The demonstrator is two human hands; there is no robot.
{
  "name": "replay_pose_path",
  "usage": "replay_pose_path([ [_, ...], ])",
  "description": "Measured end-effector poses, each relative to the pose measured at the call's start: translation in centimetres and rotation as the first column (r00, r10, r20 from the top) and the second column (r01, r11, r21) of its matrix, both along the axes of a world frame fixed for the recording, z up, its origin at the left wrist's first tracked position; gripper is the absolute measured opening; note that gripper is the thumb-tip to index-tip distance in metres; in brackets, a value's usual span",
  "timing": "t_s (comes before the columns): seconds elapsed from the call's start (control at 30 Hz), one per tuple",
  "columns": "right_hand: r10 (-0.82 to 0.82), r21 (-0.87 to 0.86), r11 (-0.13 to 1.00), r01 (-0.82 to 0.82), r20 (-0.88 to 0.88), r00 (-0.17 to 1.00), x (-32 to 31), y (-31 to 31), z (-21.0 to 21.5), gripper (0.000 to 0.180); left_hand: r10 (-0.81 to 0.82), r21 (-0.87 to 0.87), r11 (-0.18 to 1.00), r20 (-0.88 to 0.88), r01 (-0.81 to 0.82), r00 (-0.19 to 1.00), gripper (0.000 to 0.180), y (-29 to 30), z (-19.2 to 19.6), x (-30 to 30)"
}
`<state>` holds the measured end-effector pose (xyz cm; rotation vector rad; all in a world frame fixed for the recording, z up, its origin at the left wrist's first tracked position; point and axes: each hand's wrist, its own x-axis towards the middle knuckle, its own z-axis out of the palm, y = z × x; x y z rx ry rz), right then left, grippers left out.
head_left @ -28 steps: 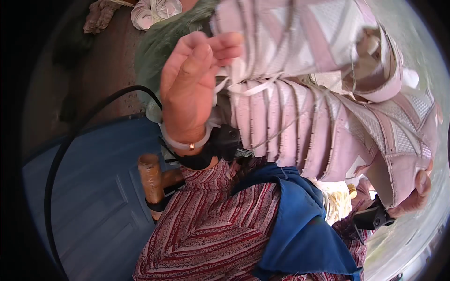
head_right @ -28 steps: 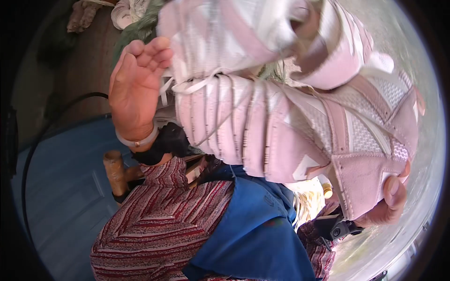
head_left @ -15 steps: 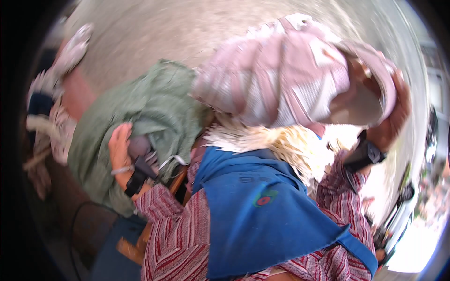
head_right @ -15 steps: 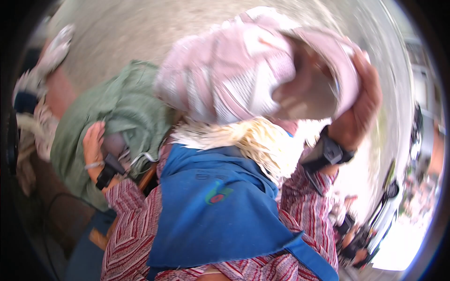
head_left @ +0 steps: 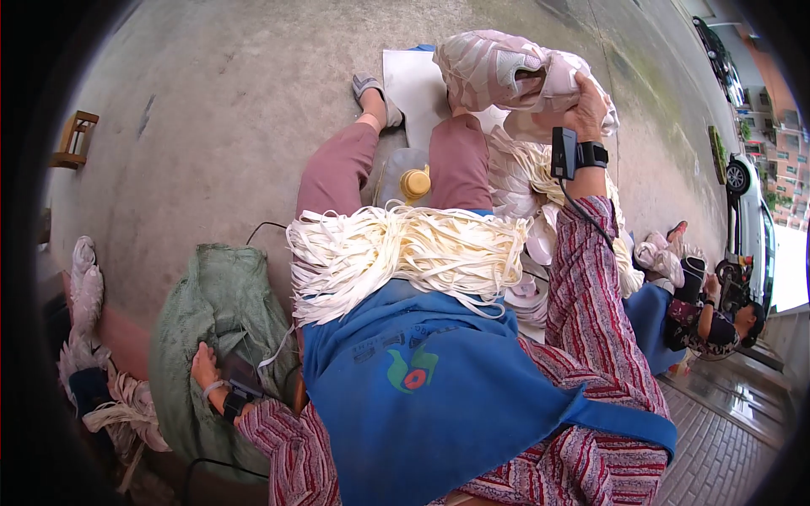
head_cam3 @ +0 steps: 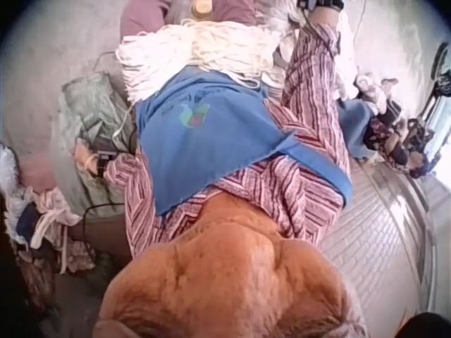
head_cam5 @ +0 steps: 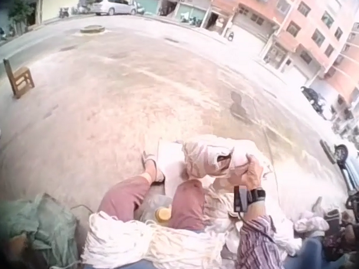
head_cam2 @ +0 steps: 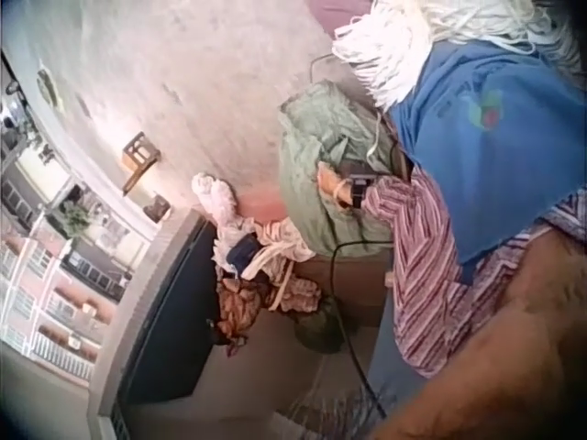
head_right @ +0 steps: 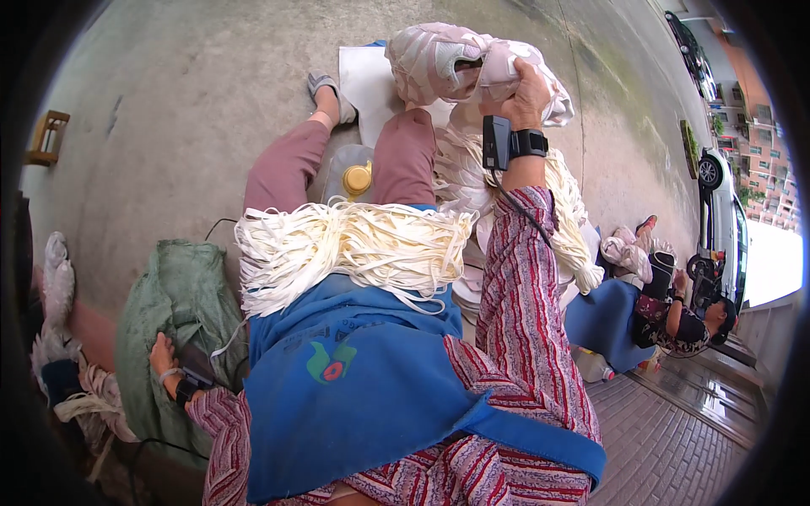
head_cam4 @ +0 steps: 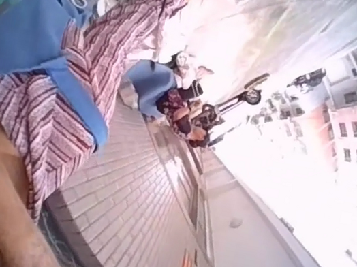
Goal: Tying and organizing white straps on pink shoe uppers.
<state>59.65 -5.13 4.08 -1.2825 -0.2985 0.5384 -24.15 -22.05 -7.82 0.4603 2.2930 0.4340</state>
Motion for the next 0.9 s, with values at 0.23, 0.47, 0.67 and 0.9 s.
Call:
replay_pose_path([
  [0.23,-0.088,-0.338,0.941,-0.004,-0.256,0.963,12.4,-16.6,-18.5,0.052,0.121,0.074,0.989,0.088,-0.128,0.989,0.038,-1.0,0.6,0.4],
  [0.47,-0.104,-0.53,0.845,0.07,-0.035,0.994,17.4,-10.3,-14.1,0.037,0.143,-0.018,0.989,-0.108,-0.145,0.984,0.039,-2.0,-0.8,-2.7],
  [0.67,0.322,-0.722,0.675,-0.151,0.105,0.941,19.9,-7.7,-11.0,0.044,0.405,0.014,0.912,-0.189,-0.411,0.894,0.069,-2.5,6.5,1.4],
  [0.9,0.231,-0.679,0.649,-0.342,-0.252,0.94,21.5,-15.9,-19.0,0.061,0.552,0.434,0.776,-0.117,-0.458,0.825,0.05,-1.1,11.7,3.7],
])
